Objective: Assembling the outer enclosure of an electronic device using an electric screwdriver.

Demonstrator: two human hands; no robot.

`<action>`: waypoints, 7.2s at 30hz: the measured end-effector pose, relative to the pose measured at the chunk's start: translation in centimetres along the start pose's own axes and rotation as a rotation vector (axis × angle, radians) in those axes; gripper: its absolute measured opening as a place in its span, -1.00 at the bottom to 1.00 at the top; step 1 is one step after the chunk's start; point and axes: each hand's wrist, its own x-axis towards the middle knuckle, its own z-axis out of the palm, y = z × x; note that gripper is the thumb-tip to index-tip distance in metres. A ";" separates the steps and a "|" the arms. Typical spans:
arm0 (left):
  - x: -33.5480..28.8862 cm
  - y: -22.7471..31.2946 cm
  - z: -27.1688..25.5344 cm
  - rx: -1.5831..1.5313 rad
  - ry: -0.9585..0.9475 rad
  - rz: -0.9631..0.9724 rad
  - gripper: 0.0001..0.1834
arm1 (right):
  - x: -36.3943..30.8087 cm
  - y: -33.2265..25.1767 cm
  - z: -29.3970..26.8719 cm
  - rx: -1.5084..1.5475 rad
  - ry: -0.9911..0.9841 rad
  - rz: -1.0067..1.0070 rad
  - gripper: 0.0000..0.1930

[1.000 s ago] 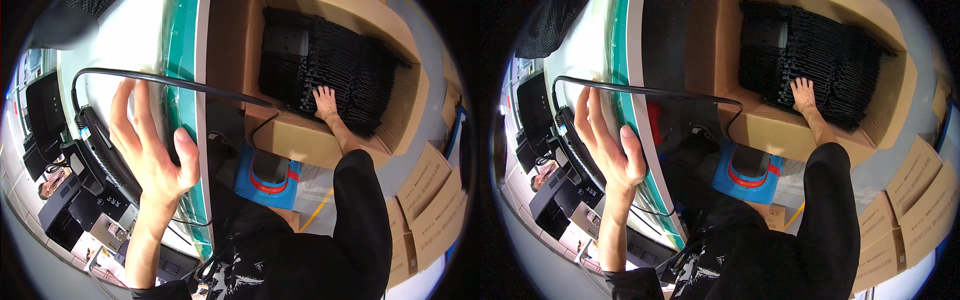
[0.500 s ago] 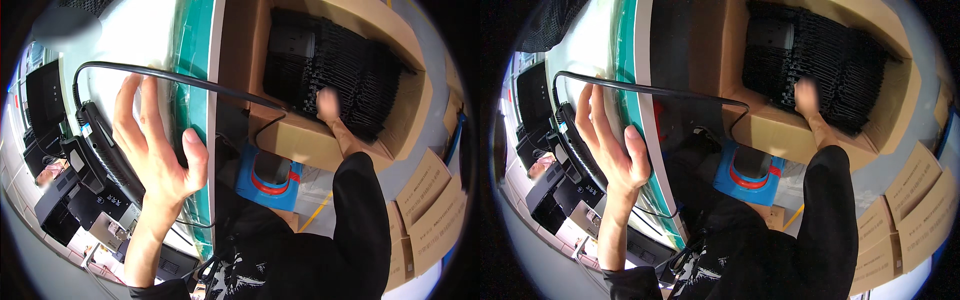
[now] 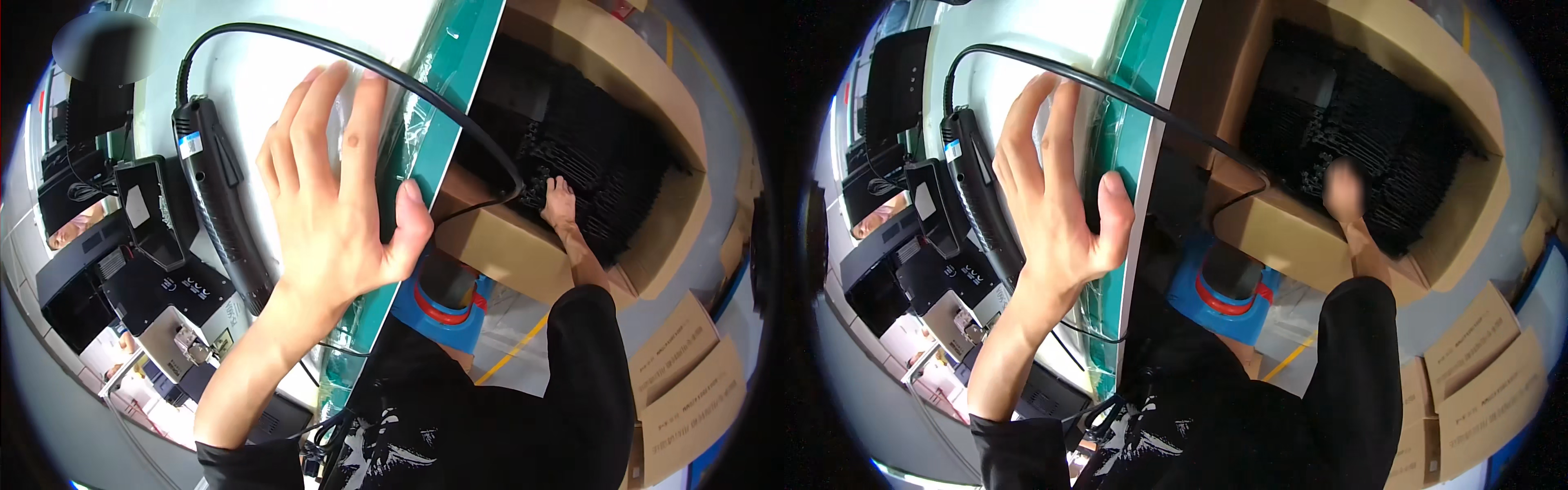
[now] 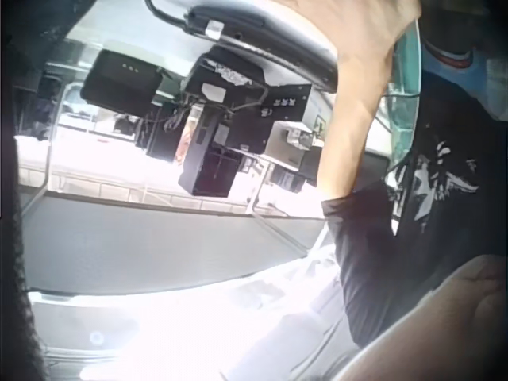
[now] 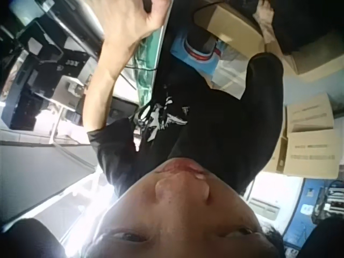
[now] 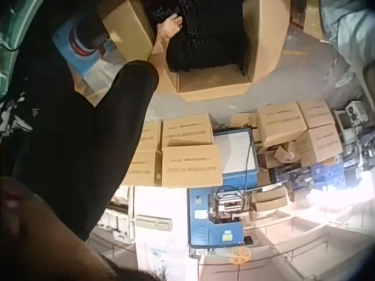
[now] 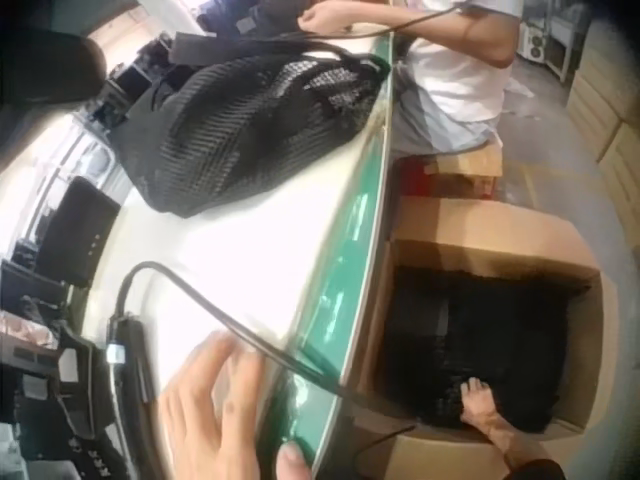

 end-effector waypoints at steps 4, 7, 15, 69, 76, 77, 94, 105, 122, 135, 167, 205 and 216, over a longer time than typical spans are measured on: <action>-0.4 -0.4 0.1 -0.013 0.030 -0.028 -0.32 | -3.5 0.4 -4.8 0.142 0.228 -0.055 -0.39; -0.6 -0.5 0.2 -0.090 0.103 -0.036 -0.33 | -6.7 -0.1 -9.0 0.199 0.444 -0.056 -0.48; -0.4 -0.1 0.5 -0.100 0.157 -0.001 -0.36 | -6.0 0.5 -7.4 0.279 0.489 -0.002 -0.63; 0.1 -0.3 0.1 -0.012 -0.012 -0.026 -0.30 | 7.7 -9.9 -1.6 0.442 -0.116 0.122 0.04; 0.1 0.0 0.2 -0.006 -0.041 -0.041 -0.30 | 7.6 -12.5 -0.8 -0.006 -0.059 0.218 0.17; 0.1 -0.1 0.2 -0.015 -0.048 -0.050 -0.30 | 7.7 -11.8 -0.8 -0.001 -0.063 0.217 0.17; 0.0 -0.5 -0.1 -0.002 -0.075 -0.061 -0.31 | 7.5 -12.3 0.5 -0.068 0.018 0.178 -0.62; 0.2 -1.3 0.2 -0.046 -0.026 -0.092 -0.30 | 7.3 -11.7 -2.2 0.295 0.123 0.139 -0.57; 0.3 -1.2 0.3 0.003 -0.092 -0.112 -0.30 | 7.7 -12.0 -3.0 -0.102 0.062 0.177 -0.56; -0.2 -2.1 0.4 0.039 -0.092 -0.108 -0.30 | 9.3 -11.9 -1.3 -0.012 0.043 0.012 -0.48; -0.7 -2.5 0.7 -0.112 -0.016 -0.231 -0.32 | 4.0 -11.1 -10.5 0.464 0.232 0.275 -0.34; -41.9 6.7 -27.0 -1.694 0.590 -0.928 0.18 | -35.0 -37.4 -42.7 1.836 -1.249 -0.814 -0.51; -61.1 15.5 -29.3 -1.303 1.708 -1.445 -0.36 | -50.5 -58.9 -37.0 0.840 -1.403 -0.956 -0.71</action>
